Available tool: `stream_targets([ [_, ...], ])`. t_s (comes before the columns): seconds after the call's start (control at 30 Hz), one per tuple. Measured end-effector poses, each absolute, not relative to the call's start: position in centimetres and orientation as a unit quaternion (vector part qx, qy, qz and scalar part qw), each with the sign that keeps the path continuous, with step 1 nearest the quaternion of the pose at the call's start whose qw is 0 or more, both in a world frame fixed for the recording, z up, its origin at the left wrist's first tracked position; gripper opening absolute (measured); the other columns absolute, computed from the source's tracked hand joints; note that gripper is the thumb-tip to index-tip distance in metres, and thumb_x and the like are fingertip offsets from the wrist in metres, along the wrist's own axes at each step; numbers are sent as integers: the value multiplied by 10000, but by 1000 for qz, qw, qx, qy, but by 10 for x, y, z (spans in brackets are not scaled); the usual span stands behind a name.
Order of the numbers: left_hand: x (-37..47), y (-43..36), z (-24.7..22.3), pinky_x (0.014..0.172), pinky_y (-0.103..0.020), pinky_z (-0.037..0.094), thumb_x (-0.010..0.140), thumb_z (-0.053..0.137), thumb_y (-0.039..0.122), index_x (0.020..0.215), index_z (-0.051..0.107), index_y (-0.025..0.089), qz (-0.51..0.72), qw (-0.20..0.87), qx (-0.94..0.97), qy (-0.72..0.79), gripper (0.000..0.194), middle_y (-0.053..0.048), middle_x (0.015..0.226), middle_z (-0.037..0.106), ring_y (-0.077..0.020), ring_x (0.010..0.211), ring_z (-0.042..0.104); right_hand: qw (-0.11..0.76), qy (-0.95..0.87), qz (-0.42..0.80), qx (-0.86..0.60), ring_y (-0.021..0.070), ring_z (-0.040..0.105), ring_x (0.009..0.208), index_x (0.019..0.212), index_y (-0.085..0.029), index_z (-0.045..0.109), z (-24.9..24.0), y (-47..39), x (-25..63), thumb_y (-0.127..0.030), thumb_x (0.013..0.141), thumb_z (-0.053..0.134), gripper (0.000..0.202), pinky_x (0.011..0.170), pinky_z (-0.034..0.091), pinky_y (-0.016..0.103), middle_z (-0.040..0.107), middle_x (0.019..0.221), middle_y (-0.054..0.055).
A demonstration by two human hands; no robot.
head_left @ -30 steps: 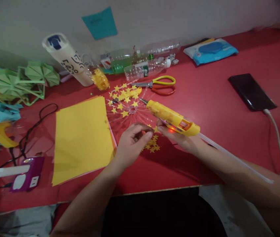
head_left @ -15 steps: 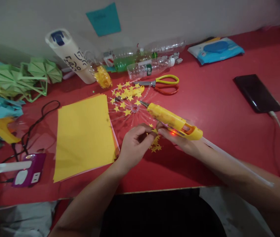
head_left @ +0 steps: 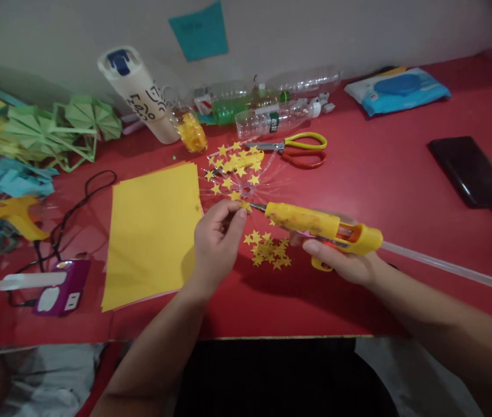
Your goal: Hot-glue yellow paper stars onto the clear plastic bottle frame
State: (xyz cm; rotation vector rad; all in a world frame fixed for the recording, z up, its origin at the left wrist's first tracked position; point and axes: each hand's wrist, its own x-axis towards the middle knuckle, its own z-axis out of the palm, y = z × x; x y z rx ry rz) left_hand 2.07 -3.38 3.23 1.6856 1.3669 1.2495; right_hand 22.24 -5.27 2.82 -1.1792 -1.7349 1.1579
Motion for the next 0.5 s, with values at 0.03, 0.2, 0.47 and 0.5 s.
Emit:
stream_targets([
  [0.03, 21, -34, 32, 503, -211, 382, 856, 540, 227, 722, 563, 199, 471, 313, 642, 518, 139, 30, 622, 502, -89, 543, 441, 364, -673, 445, -466, 194, 577, 643, 732, -246, 616, 26, -54, 222, -645, 832, 528, 420, 580, 466, 334, 604, 716, 41],
  [0.2, 22, -35, 31, 509, -218, 393, 858, 526, 214, 738, 567, 201, 471, 308, 646, 516, 127, 26, 629, 522, -92, 545, 460, 367, -672, 432, -476, 173, 548, 601, 714, -244, 601, 22, -55, 220, -632, 827, 544, 407, 535, 437, 316, 588, 684, 30],
  [0.47, 23, -36, 29, 541, -226, 395, 866, 526, 207, 720, 562, 195, 470, 290, 661, 508, 151, 26, 631, 512, -95, 566, 461, 367, -668, 431, -483, 167, 547, 561, 721, -245, 618, 30, -52, 218, -546, 797, 598, 311, 535, 444, 320, 608, 659, 24],
  [0.5, 23, -36, 29, 542, -228, 393, 866, 525, 203, 717, 560, 195, 470, 289, 661, 508, 152, 27, 630, 508, -94, 565, 458, 369, -668, 427, -485, 169, 555, 568, 721, -242, 621, 30, -52, 218, -547, 798, 595, 316, 542, 448, 321, 612, 662, 27],
])
